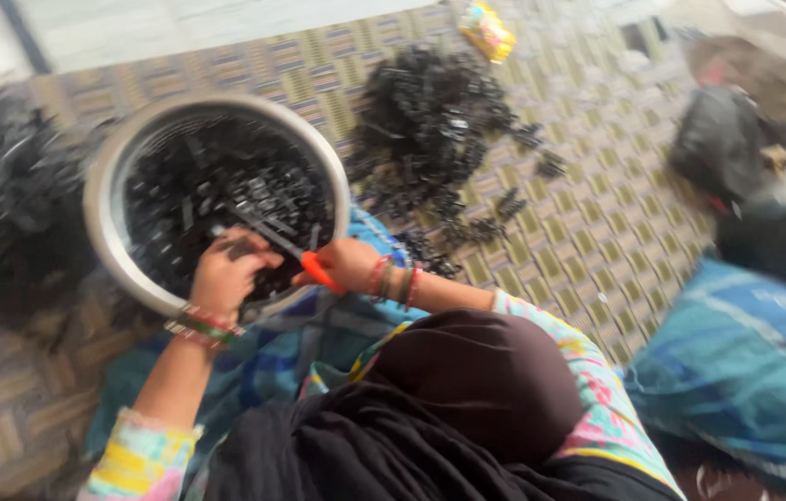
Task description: The person sits on a mat and uses red-handled scissors to cut small black metal parts from a metal bowl, placing the cut pieces onto a pile on the mat.
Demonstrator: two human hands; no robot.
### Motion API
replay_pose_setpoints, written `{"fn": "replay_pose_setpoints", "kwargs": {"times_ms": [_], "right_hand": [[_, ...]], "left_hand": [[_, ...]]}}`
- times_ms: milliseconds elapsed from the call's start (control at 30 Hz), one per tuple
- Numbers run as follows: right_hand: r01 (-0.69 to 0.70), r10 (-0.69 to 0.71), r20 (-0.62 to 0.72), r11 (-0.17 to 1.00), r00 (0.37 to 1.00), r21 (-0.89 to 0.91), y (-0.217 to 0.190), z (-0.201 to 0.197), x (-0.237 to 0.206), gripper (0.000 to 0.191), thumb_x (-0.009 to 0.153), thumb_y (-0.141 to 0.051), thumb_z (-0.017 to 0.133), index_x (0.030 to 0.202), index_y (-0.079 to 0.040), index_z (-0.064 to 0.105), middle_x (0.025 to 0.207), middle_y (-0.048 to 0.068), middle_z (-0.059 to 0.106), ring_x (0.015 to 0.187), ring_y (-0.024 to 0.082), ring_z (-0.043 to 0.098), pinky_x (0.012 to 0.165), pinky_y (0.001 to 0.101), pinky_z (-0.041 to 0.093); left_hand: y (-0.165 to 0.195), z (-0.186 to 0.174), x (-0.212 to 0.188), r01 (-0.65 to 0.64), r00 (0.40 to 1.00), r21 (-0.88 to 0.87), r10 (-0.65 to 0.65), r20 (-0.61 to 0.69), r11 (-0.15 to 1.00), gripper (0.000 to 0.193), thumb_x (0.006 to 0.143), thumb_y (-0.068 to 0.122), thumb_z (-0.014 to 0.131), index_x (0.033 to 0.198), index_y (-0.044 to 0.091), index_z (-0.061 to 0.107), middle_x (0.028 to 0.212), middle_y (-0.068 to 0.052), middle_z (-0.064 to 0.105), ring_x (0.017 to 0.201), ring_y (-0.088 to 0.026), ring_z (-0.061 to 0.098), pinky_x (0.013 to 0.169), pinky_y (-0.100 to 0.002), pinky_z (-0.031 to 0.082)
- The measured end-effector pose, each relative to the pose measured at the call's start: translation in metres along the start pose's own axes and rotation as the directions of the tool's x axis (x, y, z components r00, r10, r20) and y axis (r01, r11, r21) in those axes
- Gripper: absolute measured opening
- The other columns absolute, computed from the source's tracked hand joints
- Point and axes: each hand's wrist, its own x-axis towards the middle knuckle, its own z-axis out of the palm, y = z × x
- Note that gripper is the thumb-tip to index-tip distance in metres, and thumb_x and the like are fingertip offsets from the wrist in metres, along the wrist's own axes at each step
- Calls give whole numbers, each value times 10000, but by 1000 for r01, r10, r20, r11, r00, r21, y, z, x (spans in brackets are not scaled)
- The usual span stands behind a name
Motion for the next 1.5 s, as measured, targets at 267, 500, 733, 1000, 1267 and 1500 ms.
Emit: {"fn": "replay_pose_setpoints", "kwargs": {"times_ms": [267,500,733,1000,1267,1500], "right_hand": [[2,-2,0,985,1000,174,5,6,-4,777,793,-769,593,1132,-77,699,807,107,742,763,253,718,664,390,528],[76,-76,71,997,995,13,-2,0,-11,847,767,-786,584,1248,-97,693,889,123,766,845,301,733,720,406,550],[44,-44,17,998,999,-37,-5,1,-15,648,784,-744,619,902,-125,771,801,109,741,761,301,713,672,422,528],[48,-64,56,965,996,259,0,1,-9,556,829,-663,669,937,-118,698,675,98,690,650,277,680,612,406,504],[108,-108,10,994,994,30,-1,-1,-9,516,880,-615,670,867,-100,683,664,100,642,615,280,634,586,426,455],[44,-52,52,988,997,150,15,6,-6,548,912,-596,651,839,-54,649,620,76,611,566,195,592,546,387,452]], "left_hand": [[15,-11,-5,-103,991,-348,124,39,932,153,966,-21,593,1076,86,610,979,-37,681,842,-174,700,757,-322,628],[1,-10,-3,-258,966,-145,255,-39,955,147,1011,-73,644,1087,52,635,1022,-45,698,929,-147,699,848,-309,617],[9,4,-11,-253,966,-189,257,0,949,138,1004,-46,651,1099,46,616,1003,-62,703,914,-169,714,826,-321,624],[10,25,-19,-280,958,84,284,-38,956,241,943,-50,668,1180,-39,628,1041,-104,723,893,-193,739,804,-314,641],[-12,23,-5,-288,958,-85,288,-20,954,225,945,-47,666,1156,-3,602,1010,-55,674,897,-139,701,763,-298,648],[33,0,-15,-320,945,9,320,-64,947,170,954,12,665,1108,34,596,934,-60,686,832,-161,714,718,-311,646]]}}
